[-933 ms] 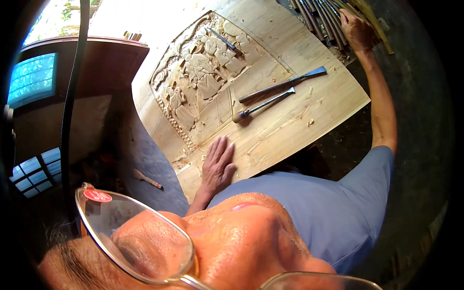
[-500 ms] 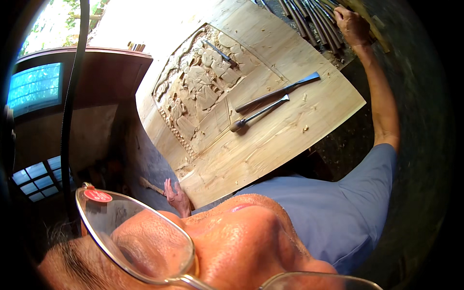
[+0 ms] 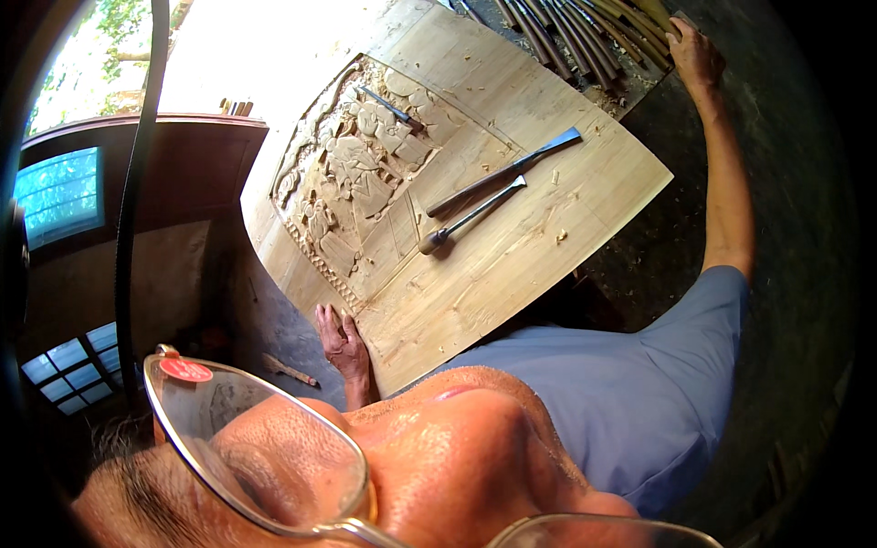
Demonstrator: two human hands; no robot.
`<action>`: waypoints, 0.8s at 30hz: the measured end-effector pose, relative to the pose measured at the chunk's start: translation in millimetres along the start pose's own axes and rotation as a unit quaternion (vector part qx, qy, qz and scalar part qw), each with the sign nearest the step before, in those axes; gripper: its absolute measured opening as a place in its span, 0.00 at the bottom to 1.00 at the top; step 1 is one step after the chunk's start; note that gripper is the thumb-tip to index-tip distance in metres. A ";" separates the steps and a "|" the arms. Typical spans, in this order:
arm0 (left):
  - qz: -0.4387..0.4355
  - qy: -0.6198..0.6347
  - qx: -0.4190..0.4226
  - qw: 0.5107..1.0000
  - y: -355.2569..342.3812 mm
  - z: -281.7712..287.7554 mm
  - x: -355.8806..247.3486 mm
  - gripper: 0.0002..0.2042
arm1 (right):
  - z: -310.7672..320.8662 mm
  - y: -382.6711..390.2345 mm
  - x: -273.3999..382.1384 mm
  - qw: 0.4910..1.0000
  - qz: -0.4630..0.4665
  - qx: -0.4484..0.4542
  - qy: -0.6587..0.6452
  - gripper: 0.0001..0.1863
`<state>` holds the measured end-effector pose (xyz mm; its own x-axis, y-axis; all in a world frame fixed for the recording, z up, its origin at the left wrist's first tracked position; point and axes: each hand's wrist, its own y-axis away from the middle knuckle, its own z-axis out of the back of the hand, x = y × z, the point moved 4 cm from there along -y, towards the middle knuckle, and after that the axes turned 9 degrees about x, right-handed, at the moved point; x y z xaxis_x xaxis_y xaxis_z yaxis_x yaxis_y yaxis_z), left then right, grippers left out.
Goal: The person carves a wooden board using various chisels and a mallet, creating a relief of figures. They hold the chisel and strike it with a mallet or push it by hand to remove wood shavings, alternating between different tools for detailed carving.
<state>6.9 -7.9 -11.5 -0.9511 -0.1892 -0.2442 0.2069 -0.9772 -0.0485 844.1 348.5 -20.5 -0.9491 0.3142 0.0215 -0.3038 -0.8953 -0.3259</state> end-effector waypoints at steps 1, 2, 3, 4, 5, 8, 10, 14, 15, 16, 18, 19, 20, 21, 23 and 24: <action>0.000 -0.002 0.000 1.000 0.3 -0.1 0.0 0.24 | -1.7 -1.0 -0.6 1.000 -0.003 0.002 -0.006 0.24; 0.000 -0.005 0.000 1.000 -0.6 -0.1 -0.2 0.24 | -2.2 -2.0 -0.6 1.000 -0.007 0.003 -0.011 0.24; 0.002 -0.002 0.000 1.000 -1.1 0.0 -0.2 0.24 | -3.3 -3.7 -0.9 1.000 -0.019 0.012 -0.011 0.24; 0.003 0.001 -0.001 1.000 -1.3 0.1 -0.4 0.23 | -4.4 -5.6 -1.4 0.999 -0.031 0.021 -0.011 0.24; 0.005 0.005 -0.001 1.000 -0.8 0.0 -0.3 0.23 | -5.6 -7.1 -2.5 0.999 -0.042 0.031 -0.010 0.24; 0.003 0.000 -0.003 1.000 -0.8 0.1 -0.2 0.23 | -6.7 -8.1 -2.1 0.998 -0.035 0.044 -0.001 0.24; 0.007 0.002 -0.004 1.000 -0.7 0.6 0.0 0.23 | -8.1 -7.0 0.2 0.997 -0.042 0.057 -0.011 0.25; 0.007 0.001 -0.006 1.000 0.3 -0.2 0.4 0.23 | -9.1 -5.6 0.3 0.997 -0.051 0.060 -0.020 0.26; 0.006 0.001 -0.005 1.000 -0.5 -0.8 -0.3 0.23 | -7.0 -4.6 -1.2 0.999 -0.033 0.024 -0.013 0.24; 0.005 0.001 -0.004 1.000 -1.3 -1.6 -1.1 0.23 | -4.8 -2.2 -2.9 1.000 -0.016 -0.013 -0.006 0.23; 0.009 0.001 -0.004 1.000 -0.5 -1.5 -1.3 0.23 | 7.3 2.1 12.4 0.992 0.060 -0.107 -0.022 0.20; 0.011 0.003 -0.005 1.000 -0.7 -1.8 -1.4 0.23 | 14.1 4.9 21.4 0.978 0.115 -0.166 -0.043 0.18; 0.012 0.005 -0.006 1.000 -0.8 -1.0 -1.0 0.23 | 23.9 11.2 36.1 0.958 0.170 -0.224 -0.064 0.16; 0.012 0.003 -0.007 1.000 -0.5 -0.2 -0.7 0.23 | 24.0 14.7 47.9 0.971 0.153 -0.178 -0.048 0.15; 0.010 0.002 -0.009 1.000 -0.5 0.5 -0.7 0.23 | 25.7 20.5 67.0 0.989 0.118 -0.086 -0.015 0.12; 0.009 0.002 -0.008 1.000 -0.4 0.4 -0.5 0.23 | 22.1 19.5 70.6 0.994 0.102 -0.048 0.000 0.11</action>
<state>7.2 -7.5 -11.0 -0.9463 -0.2059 -0.2493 0.2273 -0.9720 -0.0599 769.4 346.3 -4.5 -0.9900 0.1303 -0.0544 -0.0966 -0.9058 -0.4125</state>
